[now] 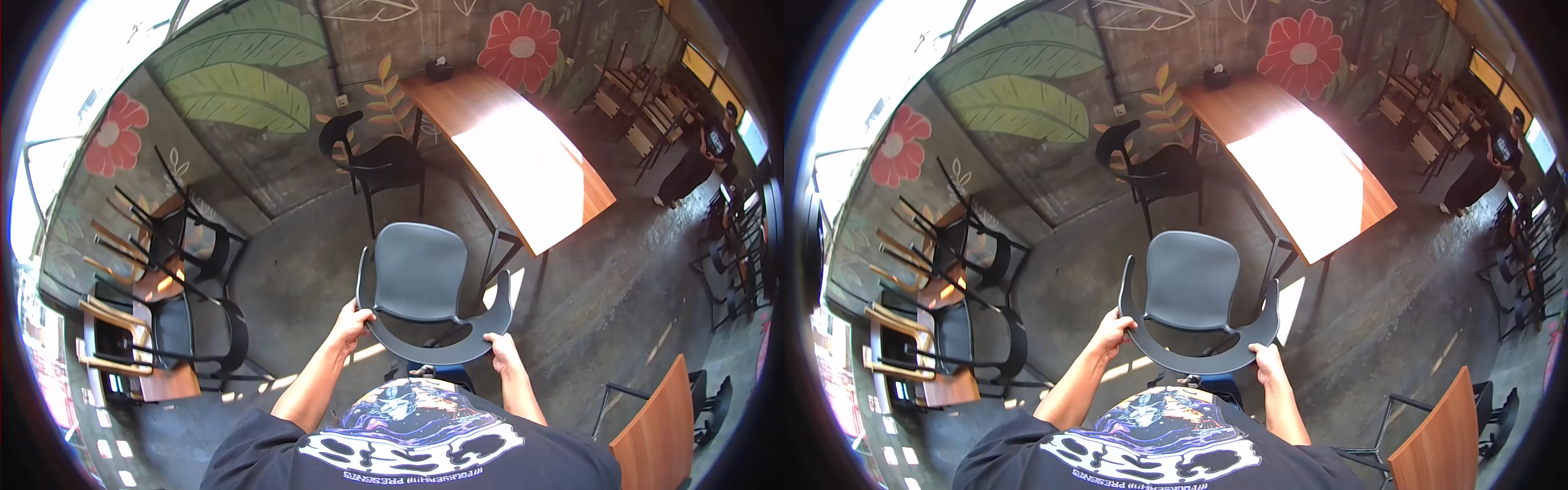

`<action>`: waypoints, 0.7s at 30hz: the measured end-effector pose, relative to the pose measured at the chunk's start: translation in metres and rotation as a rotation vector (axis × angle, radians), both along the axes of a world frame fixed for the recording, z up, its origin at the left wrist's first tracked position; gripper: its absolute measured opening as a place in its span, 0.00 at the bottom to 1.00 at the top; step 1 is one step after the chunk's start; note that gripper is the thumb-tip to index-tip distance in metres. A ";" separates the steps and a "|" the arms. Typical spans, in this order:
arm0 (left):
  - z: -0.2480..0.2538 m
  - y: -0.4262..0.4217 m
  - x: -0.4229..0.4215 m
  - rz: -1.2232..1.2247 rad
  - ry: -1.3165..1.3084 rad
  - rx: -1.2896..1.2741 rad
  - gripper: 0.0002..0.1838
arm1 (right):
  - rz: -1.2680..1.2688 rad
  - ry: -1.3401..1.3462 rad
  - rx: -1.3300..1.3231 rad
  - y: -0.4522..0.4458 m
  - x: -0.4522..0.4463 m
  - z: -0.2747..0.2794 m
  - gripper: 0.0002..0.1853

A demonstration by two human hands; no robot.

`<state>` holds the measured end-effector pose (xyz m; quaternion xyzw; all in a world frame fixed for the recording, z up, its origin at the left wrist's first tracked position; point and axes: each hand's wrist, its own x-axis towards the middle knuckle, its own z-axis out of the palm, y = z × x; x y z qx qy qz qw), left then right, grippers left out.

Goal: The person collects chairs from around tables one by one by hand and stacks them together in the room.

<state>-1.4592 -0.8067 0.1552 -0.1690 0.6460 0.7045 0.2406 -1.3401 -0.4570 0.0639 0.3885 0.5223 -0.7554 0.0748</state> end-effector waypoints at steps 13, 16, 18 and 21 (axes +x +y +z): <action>-0.070 -0.003 -0.249 -0.223 -0.149 -0.049 0.12 | -0.247 -0.041 0.010 -0.062 -0.148 -0.021 0.09; -0.115 -0.011 -0.316 -0.362 -0.180 0.023 0.13 | -0.272 -0.105 0.006 -0.083 -0.173 -0.054 0.09; -0.128 -0.001 -0.349 -0.343 -0.194 -0.025 0.15 | -0.359 -0.134 0.016 -0.101 -0.197 -0.060 0.09; -0.157 0.004 -0.408 -0.487 -0.163 -0.089 0.18 | -0.509 -0.196 -0.104 -0.126 -0.228 -0.093 0.11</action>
